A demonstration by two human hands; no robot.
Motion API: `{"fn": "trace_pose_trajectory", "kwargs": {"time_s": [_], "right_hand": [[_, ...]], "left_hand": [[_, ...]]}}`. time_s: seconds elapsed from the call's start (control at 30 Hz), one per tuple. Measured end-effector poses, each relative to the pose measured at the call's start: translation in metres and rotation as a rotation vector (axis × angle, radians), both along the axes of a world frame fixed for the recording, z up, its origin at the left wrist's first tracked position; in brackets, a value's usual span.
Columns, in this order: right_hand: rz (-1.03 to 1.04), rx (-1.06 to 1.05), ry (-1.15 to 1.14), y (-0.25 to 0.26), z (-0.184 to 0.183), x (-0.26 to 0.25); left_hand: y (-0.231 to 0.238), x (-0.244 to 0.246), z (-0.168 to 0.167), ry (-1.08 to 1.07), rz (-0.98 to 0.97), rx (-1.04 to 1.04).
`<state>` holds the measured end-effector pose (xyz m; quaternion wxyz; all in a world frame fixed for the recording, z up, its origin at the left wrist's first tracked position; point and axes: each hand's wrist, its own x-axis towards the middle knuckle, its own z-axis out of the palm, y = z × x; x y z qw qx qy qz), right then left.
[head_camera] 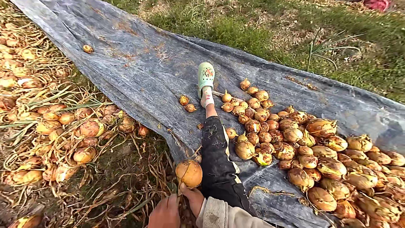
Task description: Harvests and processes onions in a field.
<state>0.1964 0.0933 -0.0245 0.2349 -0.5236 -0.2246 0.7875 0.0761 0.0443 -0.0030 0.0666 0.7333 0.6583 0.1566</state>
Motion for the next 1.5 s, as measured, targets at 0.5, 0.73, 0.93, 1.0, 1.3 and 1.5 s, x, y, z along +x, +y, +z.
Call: {"fn": "trace_pose_trajectory", "kwargs": {"time_s": [0.5, 0.73, 0.93, 1.0, 1.3, 1.5], "right_hand": [[-0.536, 0.886, -0.442, 0.072, 0.006, 0.113], [-0.558, 1.012, -0.555, 0.069, 0.012, 0.118], [-0.674, 0.582, -0.822, 0.09, 0.043, 0.205], [-0.688, 0.493, -0.686, 0.097, 0.053, 0.199], [0.295, -0.087, -0.069, 0.036, 0.01, 0.021], [-0.224, -0.112, -0.196, 0.056, 0.007, 0.006]], "left_hand": [[0.136, 0.099, 0.008, -0.197, -0.368, 0.45], [0.175, 0.055, 0.035, -0.231, -0.006, -0.292], [0.149, -0.071, 0.013, -0.08, 0.219, -0.371], [0.111, -0.099, -0.006, 0.029, 0.265, -0.482], [-0.054, -0.168, -0.044, -0.051, 0.732, -0.498], [-0.04, -0.15, -0.044, -0.103, 0.558, -0.152]]}}
